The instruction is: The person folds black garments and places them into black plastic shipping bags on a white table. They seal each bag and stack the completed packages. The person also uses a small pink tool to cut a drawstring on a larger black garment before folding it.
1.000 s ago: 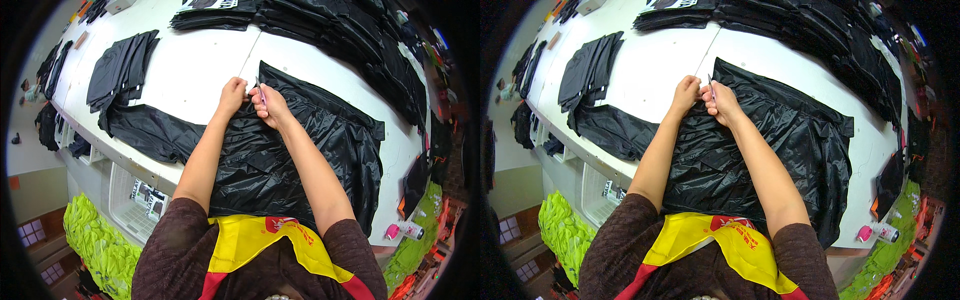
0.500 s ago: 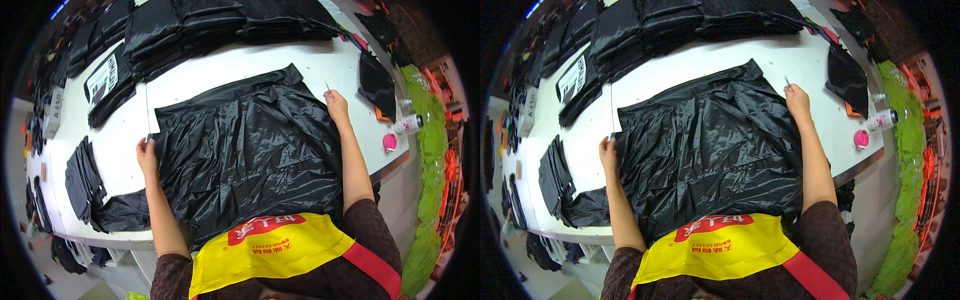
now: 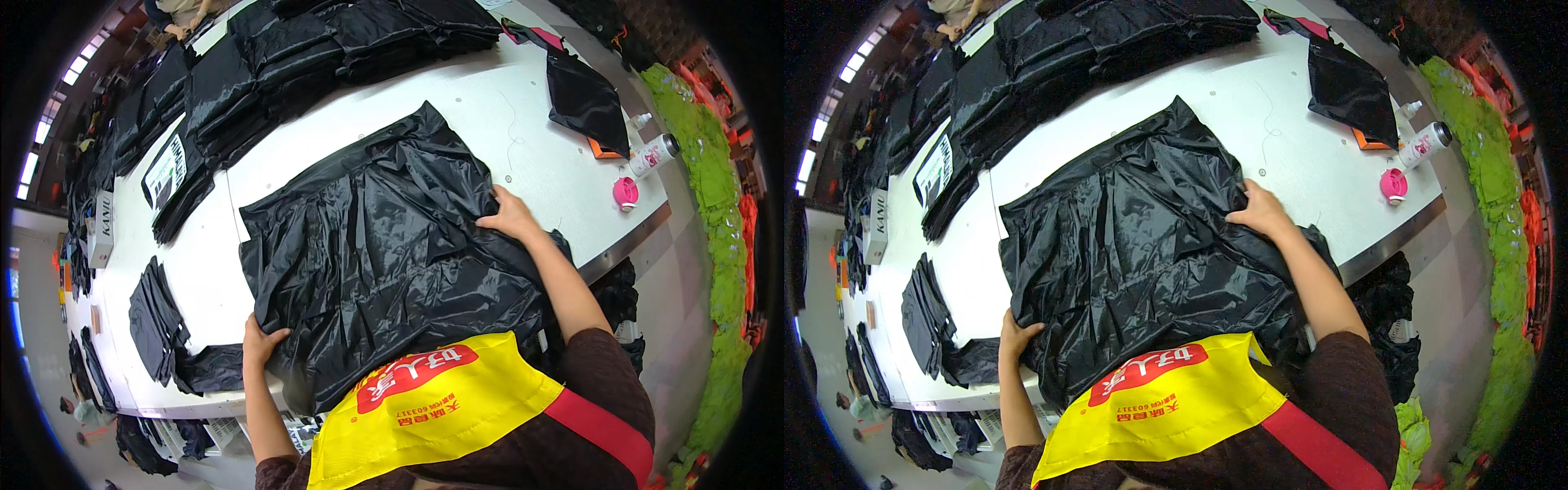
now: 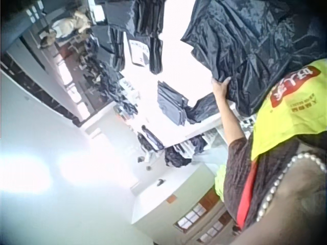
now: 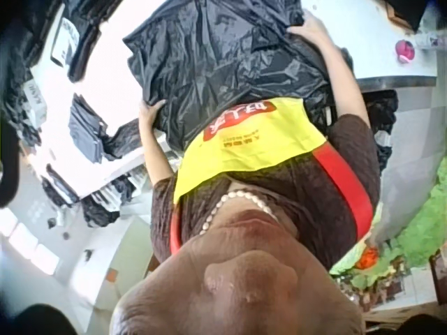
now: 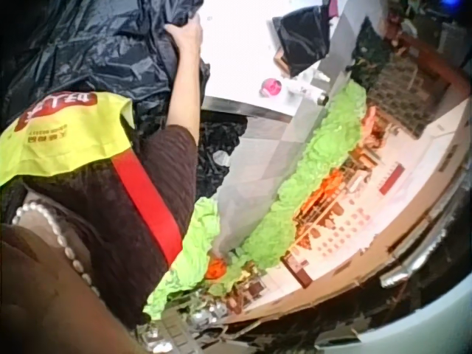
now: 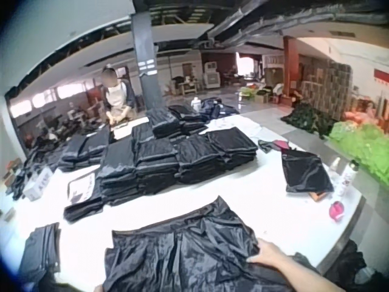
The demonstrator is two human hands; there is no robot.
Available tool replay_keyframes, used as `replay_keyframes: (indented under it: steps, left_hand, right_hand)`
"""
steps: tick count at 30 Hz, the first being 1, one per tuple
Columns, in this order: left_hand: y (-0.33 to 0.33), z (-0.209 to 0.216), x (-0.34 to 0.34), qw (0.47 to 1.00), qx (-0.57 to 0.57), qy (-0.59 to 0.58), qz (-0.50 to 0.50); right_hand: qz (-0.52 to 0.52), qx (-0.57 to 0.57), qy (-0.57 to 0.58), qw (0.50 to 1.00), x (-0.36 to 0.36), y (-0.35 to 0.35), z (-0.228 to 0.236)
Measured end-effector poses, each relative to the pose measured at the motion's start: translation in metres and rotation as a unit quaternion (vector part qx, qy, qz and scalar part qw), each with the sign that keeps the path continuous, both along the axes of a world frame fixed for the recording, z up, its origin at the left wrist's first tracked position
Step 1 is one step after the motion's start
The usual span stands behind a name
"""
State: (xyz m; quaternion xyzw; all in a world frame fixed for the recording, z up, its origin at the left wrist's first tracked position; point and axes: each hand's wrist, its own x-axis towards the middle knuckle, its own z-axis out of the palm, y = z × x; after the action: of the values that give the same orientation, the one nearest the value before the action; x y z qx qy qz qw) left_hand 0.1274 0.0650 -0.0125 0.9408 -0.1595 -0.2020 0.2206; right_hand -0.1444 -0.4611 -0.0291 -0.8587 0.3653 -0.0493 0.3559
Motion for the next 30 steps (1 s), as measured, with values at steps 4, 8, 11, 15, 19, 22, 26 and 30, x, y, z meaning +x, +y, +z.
replay_keyframes:
  steps: [4,8,11,15,19,22,26,30]
  left_hand:
    - [-0.008,-0.003,-0.011,0.998,0.001,0.031,0.059]
    - [0.018,-0.01,-0.043,0.98,-0.159,0.023,0.114]
    - [0.047,0.03,-0.089,0.951,-0.243,0.081,0.174]
    - [0.074,0.099,-0.149,0.941,-0.236,0.073,0.231]
    - [0.113,0.164,-0.169,0.9,-0.33,0.05,0.279]
    - [0.156,0.229,-0.175,0.839,-0.488,-0.047,0.236]
    - [0.153,0.307,-0.13,0.741,-0.554,-0.175,0.337]
    - [0.105,0.34,-0.007,0.788,-0.538,-0.217,0.207]
  right_hand:
    - [-0.041,0.004,-0.033,0.999,0.011,0.034,-0.002]
    - [-0.108,0.26,-0.187,0.941,-0.008,0.041,0.015]
    - [-0.112,0.374,-0.222,0.893,-0.048,0.066,0.076]
    - [-0.146,0.48,-0.308,0.808,-0.102,0.113,0.147]
    - [-0.066,0.426,-0.361,0.827,-0.168,0.114,0.187]
    - [-0.021,0.323,-0.308,0.895,-0.178,0.083,0.22]
    - [0.018,0.078,-0.212,0.974,-0.117,0.015,0.277]
    - [0.034,-0.187,-0.148,0.971,0.003,-0.078,0.332]
